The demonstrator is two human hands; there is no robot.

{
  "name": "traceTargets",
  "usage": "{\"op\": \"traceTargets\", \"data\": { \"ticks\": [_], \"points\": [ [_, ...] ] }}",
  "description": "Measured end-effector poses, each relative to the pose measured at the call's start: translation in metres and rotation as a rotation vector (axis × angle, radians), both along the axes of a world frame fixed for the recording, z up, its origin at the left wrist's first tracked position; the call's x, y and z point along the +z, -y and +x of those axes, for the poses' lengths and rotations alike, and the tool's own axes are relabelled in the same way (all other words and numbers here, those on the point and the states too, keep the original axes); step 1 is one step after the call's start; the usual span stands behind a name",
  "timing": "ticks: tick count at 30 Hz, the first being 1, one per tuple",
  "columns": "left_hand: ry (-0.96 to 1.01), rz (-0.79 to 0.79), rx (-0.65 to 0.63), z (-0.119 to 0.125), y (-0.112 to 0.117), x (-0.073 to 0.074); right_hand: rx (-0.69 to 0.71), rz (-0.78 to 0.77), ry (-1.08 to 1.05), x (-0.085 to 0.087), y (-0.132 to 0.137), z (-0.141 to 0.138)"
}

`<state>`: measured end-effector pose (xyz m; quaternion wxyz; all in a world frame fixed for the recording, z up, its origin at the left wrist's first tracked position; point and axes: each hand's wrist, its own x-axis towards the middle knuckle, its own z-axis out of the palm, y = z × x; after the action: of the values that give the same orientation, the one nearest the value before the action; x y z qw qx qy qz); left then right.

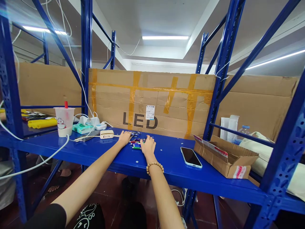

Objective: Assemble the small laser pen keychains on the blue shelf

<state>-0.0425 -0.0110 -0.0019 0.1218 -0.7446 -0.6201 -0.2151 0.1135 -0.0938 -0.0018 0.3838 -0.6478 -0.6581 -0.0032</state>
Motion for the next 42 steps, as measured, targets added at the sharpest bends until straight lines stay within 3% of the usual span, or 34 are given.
{"op": "traceTargets", "data": {
  "ticks": [6, 11, 17, 20, 25, 30, 37, 42],
  "points": [
    [0.110, 0.053, 0.017, 0.001, 0.005, 0.001, -0.027, -0.037, -0.072, 0.000, -0.007, 0.005],
    [0.273, 0.165, -0.004, 0.004, 0.013, 0.007, 0.015, 0.028, -0.103, 0.000, -0.009, 0.007],
    [0.455, 0.286, -0.216, 0.026, 0.028, 0.025, 0.157, 0.159, -0.218, 0.002, -0.009, 0.010],
    [0.522, 0.310, -0.337, 0.036, 0.037, 0.027, 0.206, 0.229, -0.296, 0.004, -0.007, 0.010],
    [0.579, 0.248, -0.490, 0.033, 0.052, 0.016, 0.326, 0.265, -0.322, 0.007, 0.002, 0.006],
    [0.629, 0.181, -0.559, 0.022, 0.058, 0.006, 0.424, 0.223, -0.254, 0.006, 0.009, 0.001],
    [0.667, 0.097, -0.689, 0.025, 0.066, 0.006, 0.372, 0.269, -0.170, 0.007, 0.011, 0.001],
    [0.725, 0.049, -0.710, 0.026, 0.070, 0.009, 0.350, 0.309, -0.157, 0.007, 0.010, 0.004]
  ]
}}
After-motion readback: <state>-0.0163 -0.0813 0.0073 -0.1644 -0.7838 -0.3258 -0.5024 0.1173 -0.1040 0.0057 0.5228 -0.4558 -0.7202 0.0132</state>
